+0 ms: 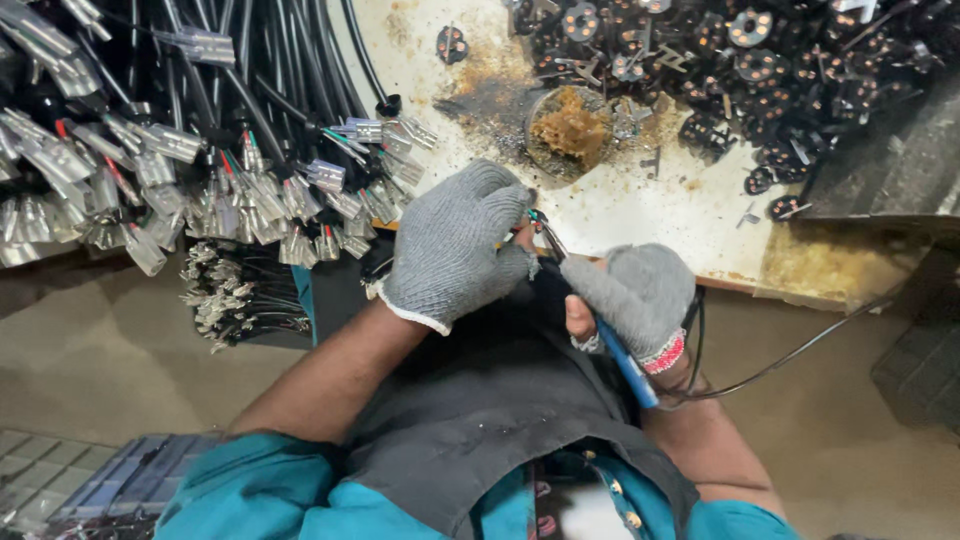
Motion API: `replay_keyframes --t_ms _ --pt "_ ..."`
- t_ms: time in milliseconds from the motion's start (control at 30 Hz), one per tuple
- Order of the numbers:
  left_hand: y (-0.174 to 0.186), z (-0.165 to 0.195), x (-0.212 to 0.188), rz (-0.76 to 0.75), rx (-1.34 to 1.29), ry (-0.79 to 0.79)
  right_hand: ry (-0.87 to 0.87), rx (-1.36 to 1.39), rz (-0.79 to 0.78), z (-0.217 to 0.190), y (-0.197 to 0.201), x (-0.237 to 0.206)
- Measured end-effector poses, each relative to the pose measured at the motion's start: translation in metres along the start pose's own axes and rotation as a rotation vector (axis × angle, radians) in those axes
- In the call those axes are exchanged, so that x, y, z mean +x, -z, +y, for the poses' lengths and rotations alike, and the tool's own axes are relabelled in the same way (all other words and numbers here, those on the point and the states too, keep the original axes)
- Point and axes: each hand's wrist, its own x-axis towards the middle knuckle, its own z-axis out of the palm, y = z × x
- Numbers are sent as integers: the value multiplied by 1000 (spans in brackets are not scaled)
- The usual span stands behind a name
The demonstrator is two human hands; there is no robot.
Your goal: The person solders electrical wires at a workbench, holding a wire in one hand and a soldering iron in the other, dipping wires into a flux container and using pliers to handle small connector parts. They work through several wire ends one at a time, twisting and tinning the exposed conductors.
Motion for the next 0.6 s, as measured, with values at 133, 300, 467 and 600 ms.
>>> replay_keyframes --t_ms 133,300,467,600 --pt "0 -2 -1 -28 7 7 103 5 -100 -1 -3 5" --pt "1 -2 0 -28 -12 -6 -907 666 -169 -6 -11 0" --pt "2 -1 1 -30 -10 -1 -503 299 -213 0 -8 -4" --pt "2 -2 0 -43 13 11 346 -152 197 6 -7 -1"
